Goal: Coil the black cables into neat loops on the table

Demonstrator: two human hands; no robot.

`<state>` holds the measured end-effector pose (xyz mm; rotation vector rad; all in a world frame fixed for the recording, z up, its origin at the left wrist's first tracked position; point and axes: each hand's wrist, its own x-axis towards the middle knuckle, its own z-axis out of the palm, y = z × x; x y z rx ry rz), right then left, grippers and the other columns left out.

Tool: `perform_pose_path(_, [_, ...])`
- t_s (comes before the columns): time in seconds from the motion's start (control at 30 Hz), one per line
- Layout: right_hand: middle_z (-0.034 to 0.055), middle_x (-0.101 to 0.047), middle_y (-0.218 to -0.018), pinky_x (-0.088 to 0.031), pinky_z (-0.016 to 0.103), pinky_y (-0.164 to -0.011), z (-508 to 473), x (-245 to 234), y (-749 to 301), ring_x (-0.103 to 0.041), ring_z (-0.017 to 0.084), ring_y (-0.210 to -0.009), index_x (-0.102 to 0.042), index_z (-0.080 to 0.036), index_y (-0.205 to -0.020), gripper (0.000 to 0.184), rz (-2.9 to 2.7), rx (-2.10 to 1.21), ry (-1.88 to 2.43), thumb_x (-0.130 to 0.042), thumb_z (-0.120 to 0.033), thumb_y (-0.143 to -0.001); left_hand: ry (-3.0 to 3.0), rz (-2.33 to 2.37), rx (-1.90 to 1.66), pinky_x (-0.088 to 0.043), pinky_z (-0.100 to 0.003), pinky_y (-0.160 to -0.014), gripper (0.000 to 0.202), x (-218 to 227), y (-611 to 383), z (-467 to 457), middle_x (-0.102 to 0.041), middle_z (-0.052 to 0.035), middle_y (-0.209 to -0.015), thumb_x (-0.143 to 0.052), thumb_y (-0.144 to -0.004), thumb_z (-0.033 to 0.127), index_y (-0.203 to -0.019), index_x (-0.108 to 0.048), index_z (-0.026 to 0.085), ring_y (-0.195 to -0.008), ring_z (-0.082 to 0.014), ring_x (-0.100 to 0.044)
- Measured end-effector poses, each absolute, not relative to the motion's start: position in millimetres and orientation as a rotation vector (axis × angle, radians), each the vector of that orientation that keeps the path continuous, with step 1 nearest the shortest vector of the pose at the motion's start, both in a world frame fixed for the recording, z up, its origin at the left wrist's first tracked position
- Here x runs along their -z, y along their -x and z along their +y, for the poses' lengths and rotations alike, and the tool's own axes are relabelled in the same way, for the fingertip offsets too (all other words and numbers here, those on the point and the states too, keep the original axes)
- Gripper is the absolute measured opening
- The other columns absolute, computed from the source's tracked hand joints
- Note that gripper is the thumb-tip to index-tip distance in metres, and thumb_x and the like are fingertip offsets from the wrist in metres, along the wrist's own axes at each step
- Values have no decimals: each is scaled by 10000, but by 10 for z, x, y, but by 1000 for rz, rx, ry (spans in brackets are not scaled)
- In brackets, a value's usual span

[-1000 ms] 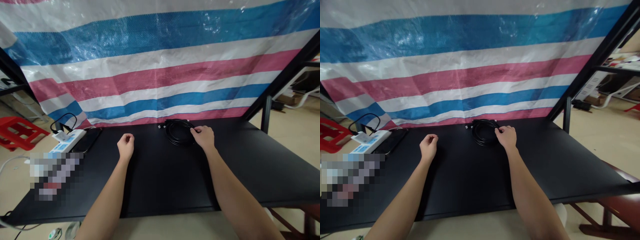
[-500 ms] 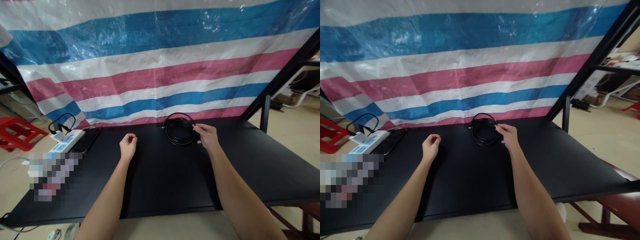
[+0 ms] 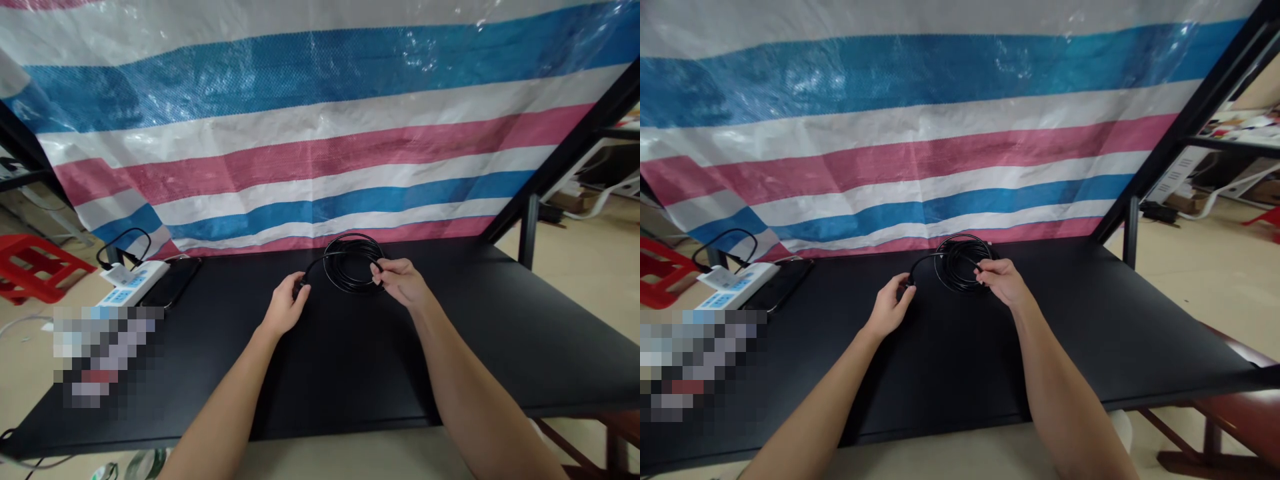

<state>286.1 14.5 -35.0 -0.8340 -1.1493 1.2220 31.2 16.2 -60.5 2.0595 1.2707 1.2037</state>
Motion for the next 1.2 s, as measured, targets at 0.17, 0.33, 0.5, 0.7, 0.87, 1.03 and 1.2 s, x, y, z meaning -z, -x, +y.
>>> perform_pose_path(0.17, [6,-600,-534,-232,210,-375,159,358,-2735,-402,69,-439,-724,-216,-581,190,-1197,-1250,958,-824,-292,-439,-1967,1350,-1210,-499,-314,-668,281,580,-288,173,-649,-38,-736,-467,-842,407,-976,-590,193,-674,-176,-625])
perform_pose_path(0.33, [36,-669,-621,-237,238,-374,128,289,-2814,-331,66,-395,-740,-231,-706,242,-1116,-1247,764,-710,-395,-530,-1699,1389,-1383,-431,-248,-531,218,551,-269,207,-498,39,-543,-481,-834,411,-818,-560,209,-505,-122,-516])
perform_pose_path(0.5, [1,-592,-524,-286,254,-387,209,352,-3110,-382,107,-400,-631,-230,-595,153,-869,-846,977,-566,-365,-567,-1112,1178,-1615,-240,-173,-347,345,466,-228,252,-327,90,-456,-553,-786,499,-640,-431,211,-352,-59,-305])
perform_pose_path(0.7, [35,-638,-665,-463,409,-740,392,633,-3220,-578,217,-688,-648,-208,-678,119,-920,-200,1652,-613,-281,-592,-682,952,-1677,-172,-154,-315,321,274,-93,242,-292,91,-423,-538,-831,360,-591,-402,195,-311,-47,-243])
perform_pose_path(0.87, [38,-607,-643,-412,503,-875,445,792,-3207,-584,263,-794,-609,-236,-568,87,-1191,-125,1660,-659,-289,-616,-430,838,-1640,-165,-167,-313,330,194,52,266,-219,91,-431,-450,-882,307,-582,-371,196,-306,-56,-200])
perform_pose_path(1.03, [31,-613,-633,-452,437,-773,430,772,-3174,-569,220,-688,-547,-233,-596,131,-1105,-161,1635,-641,-303,-653,-281,755,-1651,-125,-154,-305,367,160,245,323,-184,84,-431,-362,-916,302,-565,-357,193,-314,-59,-159])
perform_pose_path(1.2, [-63,-539,-510,-369,263,-458,398,635,-3068,-442,116,-433,-439,-245,-734,232,-741,-410,1297,-604,-406,-711,-193,826,-1690,-152,-159,-304,381,130,416,357,-189,75,-431,-274,-926,255,-559,-356,192,-313,-67,-188])
